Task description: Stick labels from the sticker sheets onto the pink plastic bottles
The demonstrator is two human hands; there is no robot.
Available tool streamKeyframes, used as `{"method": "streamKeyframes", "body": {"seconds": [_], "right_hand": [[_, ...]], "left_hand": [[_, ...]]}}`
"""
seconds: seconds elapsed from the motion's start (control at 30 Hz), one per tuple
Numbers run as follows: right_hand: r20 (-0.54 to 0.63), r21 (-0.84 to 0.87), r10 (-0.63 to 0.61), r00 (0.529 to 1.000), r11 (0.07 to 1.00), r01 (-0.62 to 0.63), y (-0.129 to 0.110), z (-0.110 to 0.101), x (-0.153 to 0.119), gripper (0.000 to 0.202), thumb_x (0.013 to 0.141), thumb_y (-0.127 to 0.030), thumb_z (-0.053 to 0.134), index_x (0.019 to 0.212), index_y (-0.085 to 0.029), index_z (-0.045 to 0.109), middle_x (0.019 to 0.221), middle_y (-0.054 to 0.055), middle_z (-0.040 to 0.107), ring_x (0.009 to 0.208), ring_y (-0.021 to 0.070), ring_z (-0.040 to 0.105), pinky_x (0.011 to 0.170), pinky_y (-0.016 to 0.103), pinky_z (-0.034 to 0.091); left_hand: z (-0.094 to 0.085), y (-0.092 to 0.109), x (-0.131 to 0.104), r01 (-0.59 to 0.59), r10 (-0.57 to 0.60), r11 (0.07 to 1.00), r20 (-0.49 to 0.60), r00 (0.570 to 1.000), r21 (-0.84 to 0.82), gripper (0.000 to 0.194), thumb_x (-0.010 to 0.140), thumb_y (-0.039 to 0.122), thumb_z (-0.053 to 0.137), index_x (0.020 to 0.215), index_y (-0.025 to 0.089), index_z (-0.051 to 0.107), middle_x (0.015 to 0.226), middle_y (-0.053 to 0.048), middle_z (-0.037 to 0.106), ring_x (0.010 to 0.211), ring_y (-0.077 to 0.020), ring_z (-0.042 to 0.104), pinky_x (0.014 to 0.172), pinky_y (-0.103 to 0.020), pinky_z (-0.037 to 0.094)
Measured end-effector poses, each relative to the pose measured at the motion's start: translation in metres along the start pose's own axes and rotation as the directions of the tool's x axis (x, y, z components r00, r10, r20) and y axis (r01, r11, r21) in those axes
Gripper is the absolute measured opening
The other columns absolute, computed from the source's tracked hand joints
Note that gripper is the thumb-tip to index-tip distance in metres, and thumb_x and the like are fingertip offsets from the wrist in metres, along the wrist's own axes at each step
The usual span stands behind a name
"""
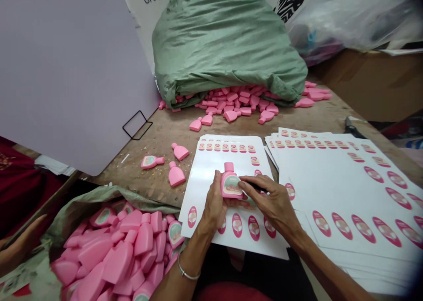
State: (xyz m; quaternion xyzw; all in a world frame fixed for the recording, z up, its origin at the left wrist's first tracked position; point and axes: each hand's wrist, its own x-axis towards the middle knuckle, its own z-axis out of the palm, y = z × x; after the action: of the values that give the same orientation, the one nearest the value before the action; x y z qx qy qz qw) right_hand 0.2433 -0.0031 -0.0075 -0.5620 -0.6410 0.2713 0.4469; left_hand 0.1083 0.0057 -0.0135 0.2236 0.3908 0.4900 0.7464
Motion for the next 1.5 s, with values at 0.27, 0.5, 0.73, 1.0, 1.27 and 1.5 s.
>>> {"method": "streamKeyframes", "body": {"seconds": [0.27,0.5,0.73,1.0,1.27,1.5], "right_hand": [[-0.005,-0.037,-0.021,1.0,0.999,0.02,0.001,0.002,0.001,0.024,0.083,-0.042,0.059,0.089,-0.023,0.071,0.081,0.005,0.068,0.075,0.019,0.059,0.07,0.034,0.049],[-0.046,-0.105,-0.091,0.995,0.991,0.086,0.0,0.004,0.002,0.018,0.083,-0.038,0.058,0.087,-0.023,0.068,0.083,0.004,0.069,0.078,0.0198,0.061,0.073,0.036,0.048],[-0.15,-0.37,-0.065,0.986,0.929,0.005,0.008,-0.005,0.011,0.043,0.071,-0.052,0.067,0.1,-0.02,0.064,0.091,0.009,0.068,0.082,0.0255,0.062,0.078,0.044,0.046],[0.192,0.066,0.15,0.97,0.984,-0.165,0.016,0.01,0.029,0.048,0.069,-0.046,0.069,0.109,-0.023,0.057,0.107,0.006,0.065,0.098,0.0222,0.063,0.08,0.032,0.053],[0.235,-0.371,0.006,0.972,0.925,0.084,0.044,0.038,0.157,0.039,0.081,-0.053,0.054,0.103,-0.021,0.059,0.1,0.007,0.068,0.091,0.0224,0.063,0.077,0.032,0.048],[0.284,-0.566,-0.085,0.955,0.789,0.238,0.032,0.141,0.267,0.063,0.077,-0.052,0.06,0.126,-0.016,0.044,0.113,0.016,0.061,0.106,0.0273,0.053,0.083,0.035,0.041]], "left_hand": [[-0.003,0.003,-0.001,-0.039,0.038,0.999,0.068,0.997,0.012,0.052,0.084,0.056,0.048,0.102,0.009,0.062,0.087,-0.01,0.068,0.077,-0.0216,0.066,0.066,-0.034,0.057],[-0.004,0.01,-0.007,-0.074,0.049,0.989,0.194,0.98,0.128,0.035,0.072,0.029,0.071,0.101,0.016,0.055,0.084,-0.002,0.06,0.074,-0.016,0.062,0.066,-0.031,0.057],[-0.008,0.012,-0.008,-0.071,0.045,0.99,0.204,0.978,0.123,0.03,0.076,0.024,0.066,0.101,0.014,0.054,0.087,-0.004,0.059,0.073,-0.014,0.06,0.065,-0.031,0.057],[-0.009,0.016,-0.02,-0.016,-0.049,0.981,0.331,0.942,0.192,0.039,0.073,0.026,0.067,0.108,0.016,0.052,0.078,-0.003,0.059,0.065,-0.0152,0.062,0.055,-0.026,0.055],[-0.07,0.056,-0.001,-0.163,0.451,0.639,-0.194,0.871,0.752,0.034,0.083,0.049,0.049,0.088,0.016,0.055,0.075,-0.006,0.065,0.062,-0.0179,0.061,0.062,-0.032,0.051],[-0.127,0.068,0.027,0.016,0.803,-0.012,0.0,0.596,1.0,0.036,0.081,0.027,0.05,0.115,0.015,0.055,0.119,-0.016,0.058,0.113,-0.0314,0.051,0.095,-0.05,0.041]]}}
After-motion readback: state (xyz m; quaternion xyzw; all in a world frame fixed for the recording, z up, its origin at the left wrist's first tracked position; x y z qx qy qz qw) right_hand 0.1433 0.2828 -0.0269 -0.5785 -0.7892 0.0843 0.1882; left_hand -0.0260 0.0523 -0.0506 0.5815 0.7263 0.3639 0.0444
